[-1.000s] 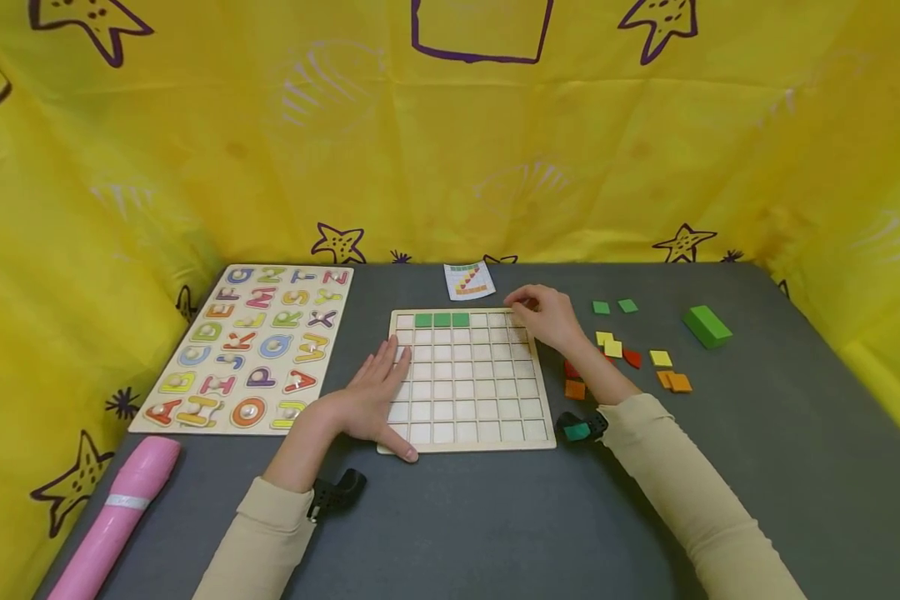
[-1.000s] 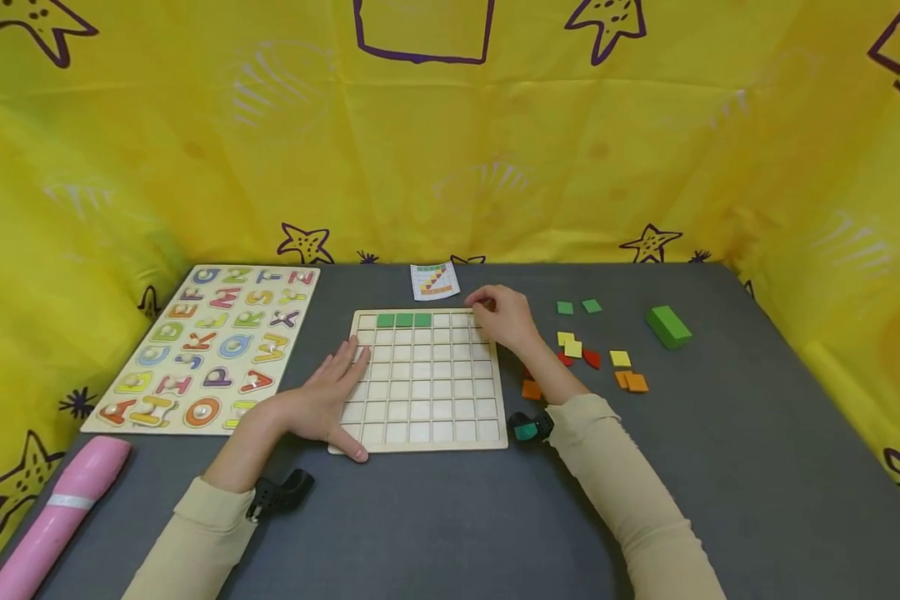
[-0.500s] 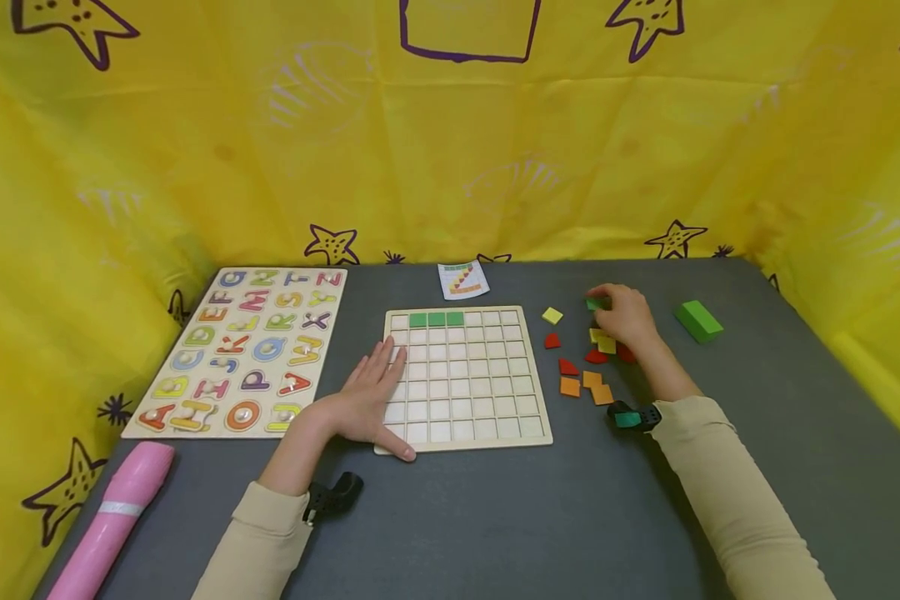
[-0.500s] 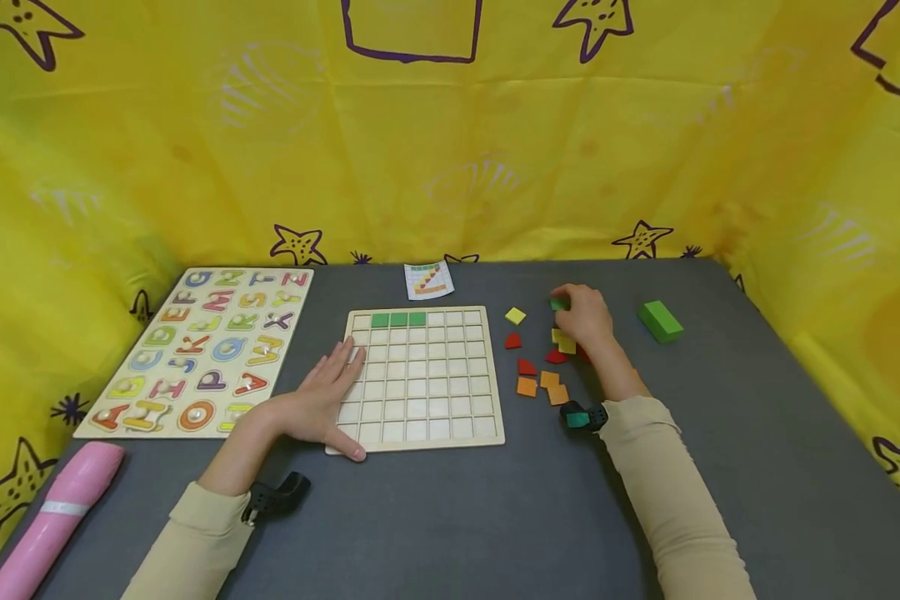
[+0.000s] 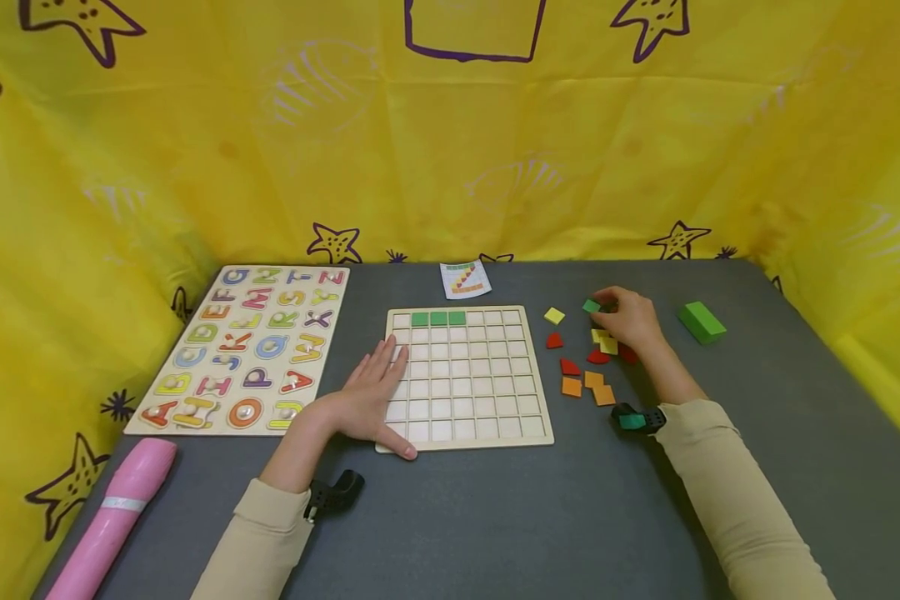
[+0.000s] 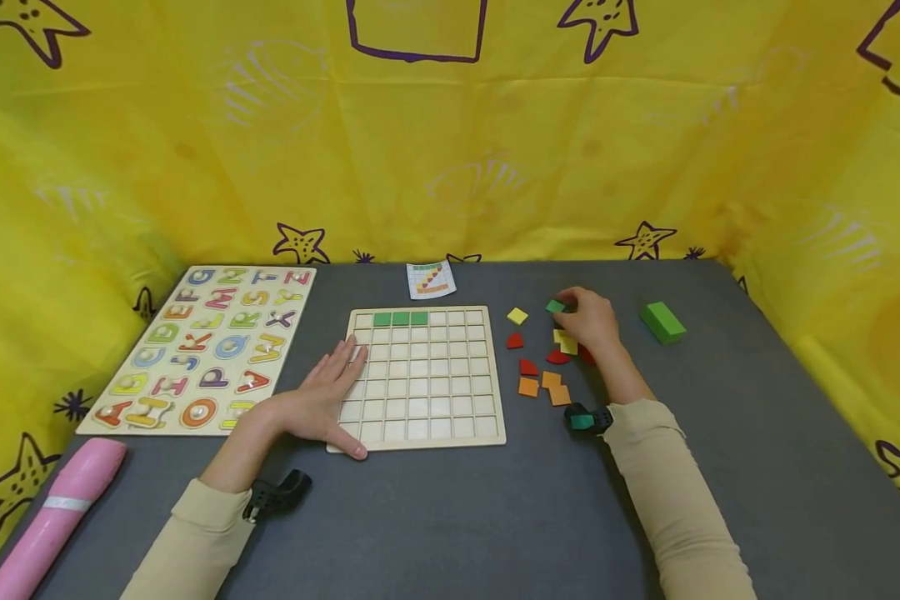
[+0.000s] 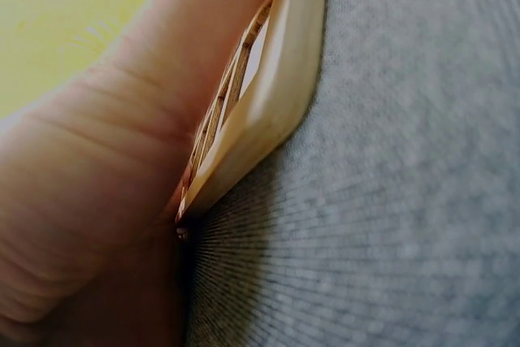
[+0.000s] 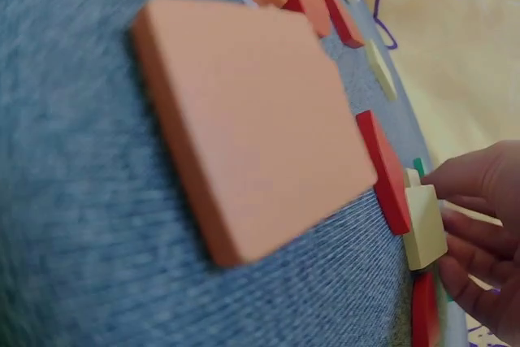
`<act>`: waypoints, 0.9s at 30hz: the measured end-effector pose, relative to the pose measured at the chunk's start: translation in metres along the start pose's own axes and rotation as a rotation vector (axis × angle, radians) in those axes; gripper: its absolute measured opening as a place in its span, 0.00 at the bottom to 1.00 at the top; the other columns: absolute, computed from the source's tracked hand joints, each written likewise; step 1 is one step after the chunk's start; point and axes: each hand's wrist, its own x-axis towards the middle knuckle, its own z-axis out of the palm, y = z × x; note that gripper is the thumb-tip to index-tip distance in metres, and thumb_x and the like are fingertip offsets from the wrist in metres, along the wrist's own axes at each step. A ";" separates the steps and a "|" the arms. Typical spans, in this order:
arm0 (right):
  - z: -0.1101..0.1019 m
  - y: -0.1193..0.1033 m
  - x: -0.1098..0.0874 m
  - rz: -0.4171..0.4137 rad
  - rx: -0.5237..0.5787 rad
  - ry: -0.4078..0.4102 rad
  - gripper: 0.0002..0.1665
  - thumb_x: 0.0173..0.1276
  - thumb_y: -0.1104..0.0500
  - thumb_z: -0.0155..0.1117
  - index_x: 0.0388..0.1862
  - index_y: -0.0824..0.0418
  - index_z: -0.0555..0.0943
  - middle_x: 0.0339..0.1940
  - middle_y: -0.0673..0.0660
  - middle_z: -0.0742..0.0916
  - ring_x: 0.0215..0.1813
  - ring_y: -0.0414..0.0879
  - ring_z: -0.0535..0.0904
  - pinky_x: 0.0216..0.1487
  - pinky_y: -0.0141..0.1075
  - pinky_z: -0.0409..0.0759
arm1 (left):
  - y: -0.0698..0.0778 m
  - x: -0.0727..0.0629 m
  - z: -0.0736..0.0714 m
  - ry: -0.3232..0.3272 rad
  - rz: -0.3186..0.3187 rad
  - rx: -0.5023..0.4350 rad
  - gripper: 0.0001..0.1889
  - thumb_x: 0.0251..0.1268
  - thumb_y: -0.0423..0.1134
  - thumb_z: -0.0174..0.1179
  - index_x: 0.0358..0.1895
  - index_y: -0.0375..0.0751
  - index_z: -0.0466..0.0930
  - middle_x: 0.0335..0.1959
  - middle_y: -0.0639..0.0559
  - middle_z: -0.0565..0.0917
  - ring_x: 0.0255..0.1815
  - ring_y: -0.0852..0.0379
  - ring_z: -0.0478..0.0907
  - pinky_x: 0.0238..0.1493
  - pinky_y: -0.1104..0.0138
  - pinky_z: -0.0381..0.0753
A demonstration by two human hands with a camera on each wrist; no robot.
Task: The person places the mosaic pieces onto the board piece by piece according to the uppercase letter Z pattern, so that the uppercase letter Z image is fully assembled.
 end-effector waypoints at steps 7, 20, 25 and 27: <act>0.006 0.001 -0.001 -0.006 0.029 0.026 0.22 0.69 0.59 0.64 0.57 0.70 0.77 0.49 0.70 0.82 0.48 0.62 0.75 0.53 0.54 0.71 | 0.000 -0.001 -0.001 -0.001 0.001 -0.020 0.76 0.35 0.71 0.73 0.77 0.33 0.30 0.77 0.37 0.25 0.77 0.43 0.21 0.74 0.48 0.32; 0.024 -0.035 0.001 -0.019 0.218 0.028 0.23 0.66 0.54 0.68 0.54 0.66 0.80 0.48 0.65 0.84 0.45 0.56 0.78 0.41 0.39 0.74 | -0.010 0.003 0.007 0.019 0.012 -0.013 0.78 0.31 0.78 0.67 0.78 0.37 0.29 0.77 0.42 0.23 0.77 0.48 0.18 0.74 0.50 0.31; 0.044 -0.064 0.006 -0.053 0.232 -0.044 0.19 0.65 0.52 0.70 0.49 0.61 0.83 0.41 0.60 0.85 0.42 0.52 0.78 0.41 0.40 0.73 | -0.007 0.002 0.004 0.008 0.003 -0.008 0.78 0.32 0.76 0.70 0.78 0.36 0.29 0.77 0.40 0.23 0.77 0.47 0.19 0.74 0.50 0.31; 0.052 -0.076 0.007 -0.071 0.224 -0.072 0.17 0.64 0.52 0.70 0.46 0.60 0.84 0.38 0.58 0.84 0.40 0.52 0.76 0.39 0.40 0.72 | -0.004 0.001 0.002 0.003 0.001 -0.005 0.77 0.33 0.74 0.71 0.77 0.35 0.29 0.77 0.39 0.23 0.77 0.46 0.19 0.74 0.49 0.32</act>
